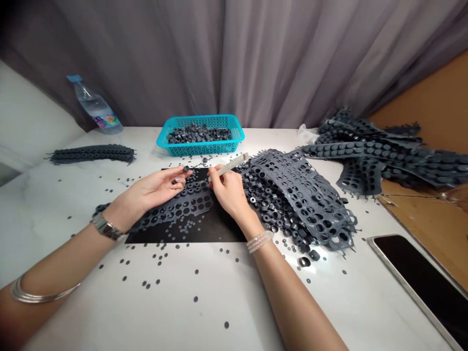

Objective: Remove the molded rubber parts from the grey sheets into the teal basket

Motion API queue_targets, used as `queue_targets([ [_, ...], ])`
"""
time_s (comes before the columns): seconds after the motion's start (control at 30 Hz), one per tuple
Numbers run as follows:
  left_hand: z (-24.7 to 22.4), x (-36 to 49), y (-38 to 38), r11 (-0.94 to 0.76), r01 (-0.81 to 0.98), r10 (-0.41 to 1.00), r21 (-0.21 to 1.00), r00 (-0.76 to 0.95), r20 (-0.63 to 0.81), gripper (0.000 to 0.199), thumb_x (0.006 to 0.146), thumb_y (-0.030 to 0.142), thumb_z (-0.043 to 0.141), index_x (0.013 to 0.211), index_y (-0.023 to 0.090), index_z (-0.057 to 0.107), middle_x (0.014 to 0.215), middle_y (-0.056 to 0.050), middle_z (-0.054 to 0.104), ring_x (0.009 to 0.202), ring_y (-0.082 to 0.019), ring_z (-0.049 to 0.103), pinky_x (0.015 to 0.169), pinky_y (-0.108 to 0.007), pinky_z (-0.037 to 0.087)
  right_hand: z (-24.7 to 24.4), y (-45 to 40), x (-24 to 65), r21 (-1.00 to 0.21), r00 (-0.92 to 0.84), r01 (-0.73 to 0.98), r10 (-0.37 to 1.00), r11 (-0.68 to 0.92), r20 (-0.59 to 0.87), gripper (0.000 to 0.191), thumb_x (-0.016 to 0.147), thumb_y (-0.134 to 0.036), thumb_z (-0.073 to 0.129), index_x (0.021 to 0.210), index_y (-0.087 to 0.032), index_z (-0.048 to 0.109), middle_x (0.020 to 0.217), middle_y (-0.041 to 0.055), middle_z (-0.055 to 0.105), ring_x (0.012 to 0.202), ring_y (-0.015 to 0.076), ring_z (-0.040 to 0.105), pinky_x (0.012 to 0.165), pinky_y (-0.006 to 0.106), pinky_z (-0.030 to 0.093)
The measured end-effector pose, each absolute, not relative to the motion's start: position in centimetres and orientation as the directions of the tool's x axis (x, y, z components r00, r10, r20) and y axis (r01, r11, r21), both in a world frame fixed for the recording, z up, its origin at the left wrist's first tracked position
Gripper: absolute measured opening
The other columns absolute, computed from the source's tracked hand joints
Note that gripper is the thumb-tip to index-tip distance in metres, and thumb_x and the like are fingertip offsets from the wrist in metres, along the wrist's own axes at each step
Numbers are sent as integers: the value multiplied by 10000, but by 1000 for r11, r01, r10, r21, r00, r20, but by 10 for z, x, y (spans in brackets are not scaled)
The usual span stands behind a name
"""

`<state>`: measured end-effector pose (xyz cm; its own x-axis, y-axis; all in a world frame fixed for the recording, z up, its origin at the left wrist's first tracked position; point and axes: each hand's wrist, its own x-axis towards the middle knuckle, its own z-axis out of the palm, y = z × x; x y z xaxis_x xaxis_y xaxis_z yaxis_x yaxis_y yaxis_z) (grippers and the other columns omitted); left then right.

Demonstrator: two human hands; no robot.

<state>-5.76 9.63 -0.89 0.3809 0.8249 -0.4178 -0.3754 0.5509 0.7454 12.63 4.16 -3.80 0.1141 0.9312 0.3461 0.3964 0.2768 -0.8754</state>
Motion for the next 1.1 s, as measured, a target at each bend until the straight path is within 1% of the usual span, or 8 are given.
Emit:
queue_targets([
  [0.2,-11,-58,96,539,-382,830,751,395,-394,39,862,92,599,845,122,617,999,-123,683,573,-27,468,479,-149,379,-34,37,126,-757,-68,559,929,338,364,311,986,-380,432,815,-197,615,665,2,683,627,149,641,654,251,437],
  [0.4,-11,-61,92,516,-337,829,787,430,-359,57,882,151,596,833,133,618,994,-125,673,565,-27,448,479,-145,378,-32,37,128,-843,-53,451,951,294,303,306,981,-393,431,802,-195,580,591,-29,609,507,130,644,590,238,463],
  [0.53,-11,-54,91,442,-247,858,862,396,-326,97,854,178,639,769,133,640,831,-72,644,544,-28,423,457,-152,321,-31,39,135,-857,233,425,879,293,416,340,969,-416,443,749,-194,577,589,-28,592,484,117,622,561,236,461],
  [0.67,-6,-11,83,298,-112,893,948,383,-235,41,755,163,742,776,145,712,651,9,577,526,-41,387,443,-184,228,-19,41,157,-854,620,400,588,332,519,325,979,-412,405,821,-195,588,572,-41,582,412,94,539,496,231,424],
  [0.83,15,45,71,108,32,863,994,493,-110,364,726,97,733,1084,159,734,729,-23,716,641,-99,514,588,-223,368,-6,41,182,-836,788,373,337,403,514,317,977,-431,384,834,-201,549,593,-44,575,355,73,471,388,210,326],
  [0.9,21,40,73,-84,173,856,981,517,-18,417,814,142,635,1230,164,662,819,-44,756,718,-127,577,688,-256,428,-7,43,182,-846,780,346,378,405,500,320,974,-441,383,840,-202,549,591,-44,575,364,71,478,395,204,340],
  [0.97,22,19,79,-265,336,861,904,505,65,353,843,176,584,1179,153,693,998,-78,765,845,-158,631,803,-294,458,-14,45,174,-876,706,300,529,379,471,324,964,-449,401,849,-197,568,589,-38,584,392,74,505,420,199,376],
  [1.1,13,-32,91,-495,681,847,540,517,125,230,797,237,621,953,170,777,1022,-90,768,968,-244,667,913,-374,460,-30,47,145,-937,292,244,903,248,315,308,934,-412,472,802,-176,618,596,1,619,481,116,600,444,205,431],
])
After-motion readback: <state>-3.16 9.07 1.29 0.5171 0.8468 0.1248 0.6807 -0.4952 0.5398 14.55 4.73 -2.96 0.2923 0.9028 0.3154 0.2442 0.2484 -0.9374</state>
